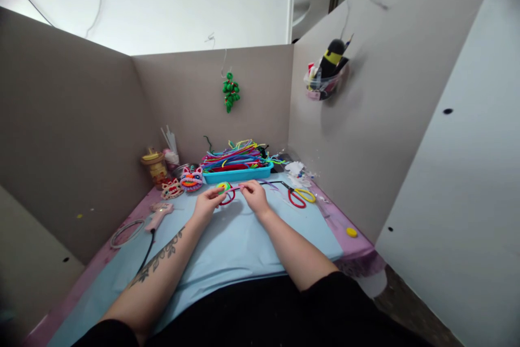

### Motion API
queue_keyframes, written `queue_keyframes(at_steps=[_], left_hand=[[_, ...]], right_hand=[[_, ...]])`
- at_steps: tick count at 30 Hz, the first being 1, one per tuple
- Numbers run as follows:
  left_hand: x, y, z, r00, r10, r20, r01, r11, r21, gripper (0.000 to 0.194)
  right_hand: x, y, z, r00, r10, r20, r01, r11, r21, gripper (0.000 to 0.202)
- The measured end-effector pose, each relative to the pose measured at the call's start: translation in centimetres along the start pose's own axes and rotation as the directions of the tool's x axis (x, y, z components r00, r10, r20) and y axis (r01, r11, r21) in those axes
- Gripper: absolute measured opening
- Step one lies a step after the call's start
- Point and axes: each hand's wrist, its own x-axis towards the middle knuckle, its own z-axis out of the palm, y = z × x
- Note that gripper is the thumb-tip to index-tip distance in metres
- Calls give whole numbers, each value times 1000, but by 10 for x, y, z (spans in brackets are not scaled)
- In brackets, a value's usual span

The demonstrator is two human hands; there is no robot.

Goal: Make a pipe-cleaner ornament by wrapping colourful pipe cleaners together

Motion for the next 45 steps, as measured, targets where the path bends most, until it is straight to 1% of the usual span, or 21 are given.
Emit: queue_keyframes(at_steps=[2,6,10,13,16,18,25,33,38,42,45], left_hand=[[0,0,0,1000,-8,2,8,1000,2,51],[-1,1,1,1000,-18,4,18,1000,5,52],[-2,2,2,999,-16,36,16,1000,-9,52],[-3,2,3,998,-12,58,13,1000,-15,50],[-3,1,3,998,7,62,-5,999,-32,48],[-2,0,3,998,21,62,-18,999,-48,47],[0,-6,2,993,36,112,-27,996,-87,47],[-1,-4,3,995,38,95,-28,994,-110,48],[-3,-2,5,993,67,93,-62,996,-56,48],[-4,0,5,994,42,99,-42,999,-3,52],[-3,0,5,994,28,105,-29,1000,7,54]], right_hand=[[-1,-5,2,999,48,1,-47,993,104,21],[-3,-8,6,991,132,11,-129,946,297,20],[-3,-4,9,980,176,87,-196,913,358,22],[-3,3,11,971,191,143,-229,915,333,21],[-3,8,12,970,168,176,-214,934,287,17],[-3,10,13,970,164,178,-207,944,256,15],[-6,9,13,961,179,209,-222,954,203,15],[-7,4,14,947,153,284,-210,960,185,14],[-9,4,16,949,155,274,-203,966,158,14],[-8,7,15,957,136,257,-172,977,124,14],[-8,12,16,962,116,249,-142,986,87,14]])
